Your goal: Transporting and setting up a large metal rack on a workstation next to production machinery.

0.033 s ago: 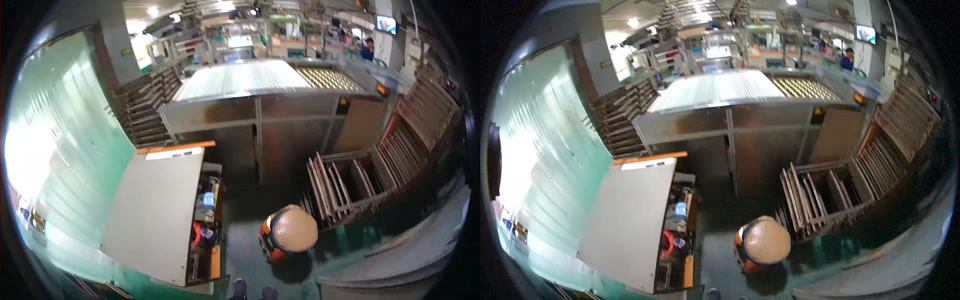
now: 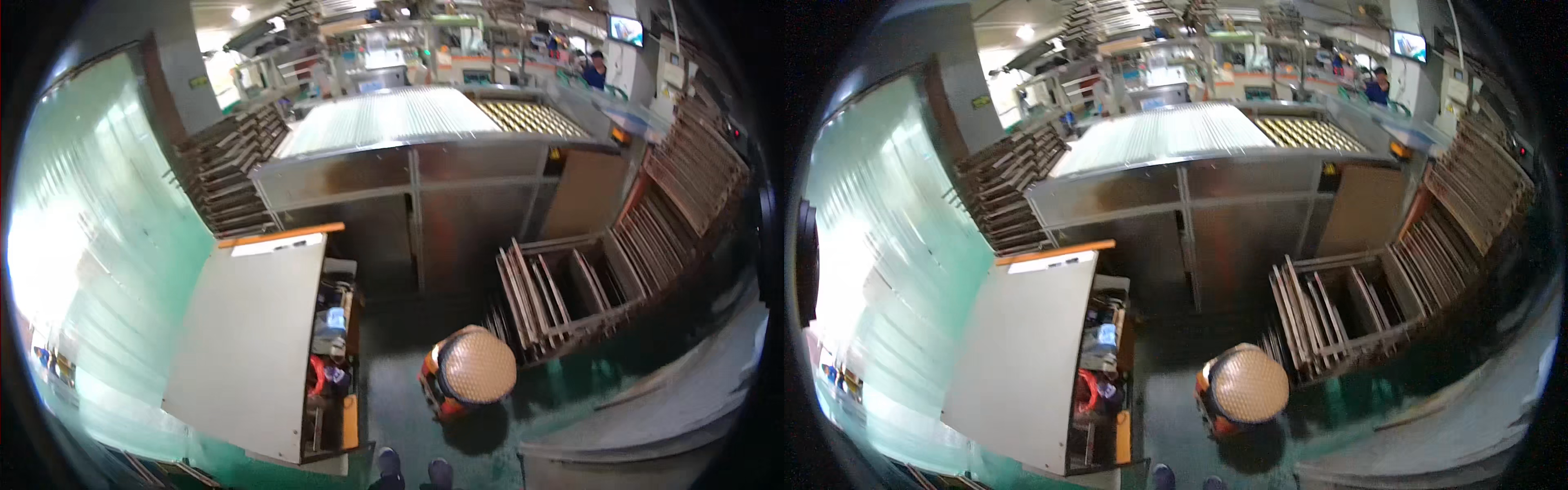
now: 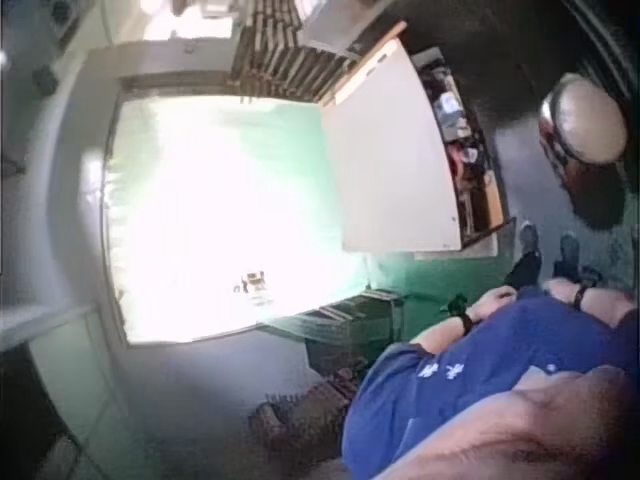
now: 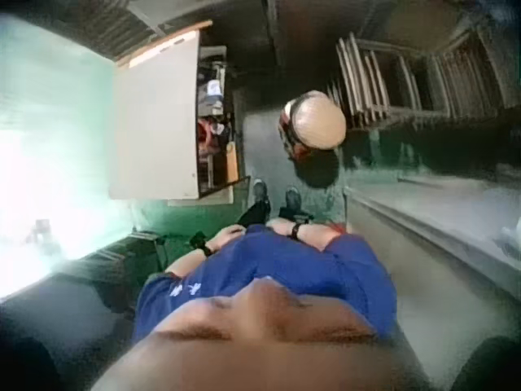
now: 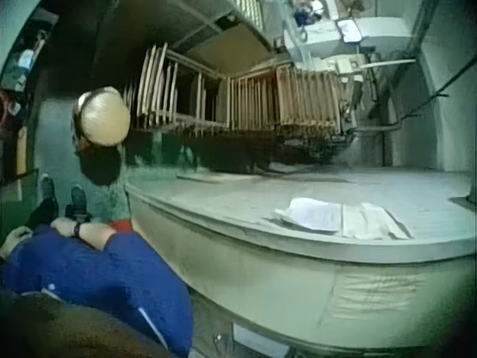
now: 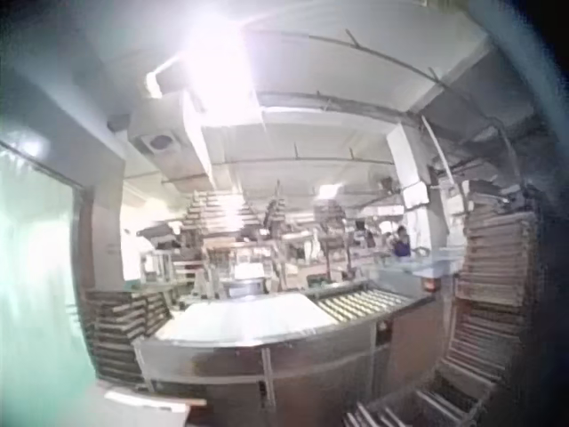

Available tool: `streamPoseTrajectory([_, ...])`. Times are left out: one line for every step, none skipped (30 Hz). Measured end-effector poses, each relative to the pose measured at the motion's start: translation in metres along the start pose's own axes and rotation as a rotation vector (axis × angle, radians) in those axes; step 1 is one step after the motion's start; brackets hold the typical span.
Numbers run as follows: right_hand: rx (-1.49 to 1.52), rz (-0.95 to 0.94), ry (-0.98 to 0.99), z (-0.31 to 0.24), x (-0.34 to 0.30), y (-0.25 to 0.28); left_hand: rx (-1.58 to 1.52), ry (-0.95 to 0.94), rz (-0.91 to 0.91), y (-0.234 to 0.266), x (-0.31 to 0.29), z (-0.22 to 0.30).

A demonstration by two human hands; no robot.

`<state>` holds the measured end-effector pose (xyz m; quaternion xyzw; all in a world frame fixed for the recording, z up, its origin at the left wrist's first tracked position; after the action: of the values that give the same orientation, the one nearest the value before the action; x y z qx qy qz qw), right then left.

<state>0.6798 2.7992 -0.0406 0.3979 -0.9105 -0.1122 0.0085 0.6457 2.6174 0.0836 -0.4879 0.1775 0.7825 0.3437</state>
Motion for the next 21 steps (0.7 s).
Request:
streamPoseTrajectory([-0.103,-0.067,-0.031,-0.012,0.003,0.007,-0.079,-0.001,0.015,-0.006,-0.002,-0.014])
streamPoseTrajectory([-0.209,-0.140,-0.056,-0.023,0.005,0.010,-0.100,0.023,0.016,-0.008,-0.003,-0.029])
streamPoseTrajectory([-0.235,-0.113,-0.006,-0.025,0.001,0.012,-0.076,0.034,0.027,-0.015,-0.006,-0.030])
streamPoseTrajectory([-0.254,-0.144,-0.038,-0.033,-0.001,0.015,-0.066,0.044,0.048,-0.021,-0.010,-0.032])
streamPoseTrajectory([-0.279,-0.114,-0.010,-0.035,-0.006,0.017,-0.052,0.047,0.064,-0.028,-0.011,-0.030])
streamPoseTrajectory([-0.310,-0.088,0.029,-0.036,-0.007,0.020,-0.042,0.045,0.092,-0.030,-0.011,-0.029])
streamPoseTrajectory([-0.313,-0.122,0.041,-0.038,-0.005,0.015,-0.032,0.042,0.120,-0.027,-0.012,-0.032])
streamPoseTrajectory([-0.355,-0.100,0.065,-0.042,-0.002,0.016,-0.021,0.038,0.152,-0.025,-0.014,-0.038])
streamPoseTrajectory([-0.396,-0.071,0.092,-0.047,0.005,0.014,-0.046,0.035,0.170,-0.023,-0.019,-0.048])
streamPoseTrajectory([-0.404,-0.095,0.110,-0.046,0.013,0.005,-0.069,0.008,0.178,-0.021,-0.023,-0.056])
streamPoseTrajectory([-0.411,-0.134,0.078,-0.040,0.022,-0.004,-0.090,-0.022,0.187,-0.016,-0.029,-0.063])
streamPoseTrajectory([-0.419,-0.173,0.041,-0.036,0.029,-0.012,-0.112,-0.030,0.202,-0.009,-0.034,-0.075])
streamPoseTrajectory([-0.397,-0.228,0.079,-0.045,0.037,-0.018,-0.127,-0.033,0.229,-0.005,-0.042,-0.091])
streamPoseTrajectory([-0.412,-0.263,0.100,-0.054,0.047,-0.019,-0.145,-0.037,0.256,0.002,-0.050,-0.107])
streamPoseTrajectory([-0.373,-0.275,0.146,-0.068,0.057,-0.017,-0.180,-0.051,0.283,0.007,-0.055,-0.126])
streamPoseTrajectory([-0.330,-0.296,0.197,-0.087,0.075,-0.017,-0.211,-0.094,0.303,0.014,-0.059,-0.147])
streamPoseTrajectory([-0.365,-0.370,0.107,-0.093,0.092,-0.014,-0.244,-0.138,0.326,0.021,-0.065,-0.170])
streamPoseTrajectory([-0.406,-0.433,0.011,-0.106,0.114,-0.010,-0.284,-0.154,0.357,0.033,-0.071,-0.192])
streamPoseTrajectory([-0.459,-0.468,0.015,-0.129,0.145,-0.013,-0.322,-0.178,0.346,0.045,-0.077,-0.213])
streamPoseTrajectory([-0.513,-0.504,0.020,-0.150,0.176,-0.022,-0.362,-0.204,0.334,0.054,-0.082,-0.237])
streamPoseTrajectory([-0.514,-0.463,0.121,-0.176,0.210,-0.034,-0.326,-0.261,0.427,0.068,-0.087,-0.268])
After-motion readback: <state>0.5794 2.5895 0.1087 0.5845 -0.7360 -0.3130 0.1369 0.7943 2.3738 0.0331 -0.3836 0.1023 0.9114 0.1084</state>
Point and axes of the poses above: each hand's wrist, its own x-axis towards the middle knuckle, its own y-axis out of the back of the hand, z = x × y, the point moved 10 cm from there along x, towards the middle knuckle, and after that the axes turned 14 degrees about y, right-handed, at the moved point
